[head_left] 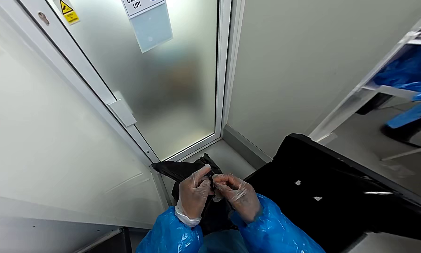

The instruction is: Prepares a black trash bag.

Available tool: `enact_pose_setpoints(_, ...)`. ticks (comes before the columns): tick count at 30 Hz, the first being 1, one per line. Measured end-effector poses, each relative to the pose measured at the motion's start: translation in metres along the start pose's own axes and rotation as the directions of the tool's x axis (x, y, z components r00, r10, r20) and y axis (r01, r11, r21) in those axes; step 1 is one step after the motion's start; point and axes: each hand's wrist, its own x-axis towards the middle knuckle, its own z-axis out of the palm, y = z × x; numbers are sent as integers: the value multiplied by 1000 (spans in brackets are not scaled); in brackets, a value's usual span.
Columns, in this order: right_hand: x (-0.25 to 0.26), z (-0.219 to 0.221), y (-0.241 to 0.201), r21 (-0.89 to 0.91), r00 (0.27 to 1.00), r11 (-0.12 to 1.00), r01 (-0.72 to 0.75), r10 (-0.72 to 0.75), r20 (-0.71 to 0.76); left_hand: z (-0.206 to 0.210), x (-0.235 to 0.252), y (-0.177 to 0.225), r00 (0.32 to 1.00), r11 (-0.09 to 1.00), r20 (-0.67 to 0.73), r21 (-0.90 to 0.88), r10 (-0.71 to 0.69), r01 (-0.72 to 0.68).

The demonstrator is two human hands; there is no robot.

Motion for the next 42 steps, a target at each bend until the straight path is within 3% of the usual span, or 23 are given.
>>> enact_pose_setpoints(6,1,1,2,43,1000,999,10,-10,-3,-1,0,-1,1000,1000,0,16,21,-21)
enact_pose_setpoints(14,2,6,-1,-46,998,999,-23,20,-56,-2,0,-3,999,997,2,50,52,-52)
enact_pose_setpoints(32,7,7,2,22,999,999,-33,33,-4,-6,2,-4,999,997,-6,63,47,-46)
enact_pose_setpoints(42,8,13,-2,-39,997,997,-67,66,-30,-8,3,-3,999,992,-14,117,47,-45)
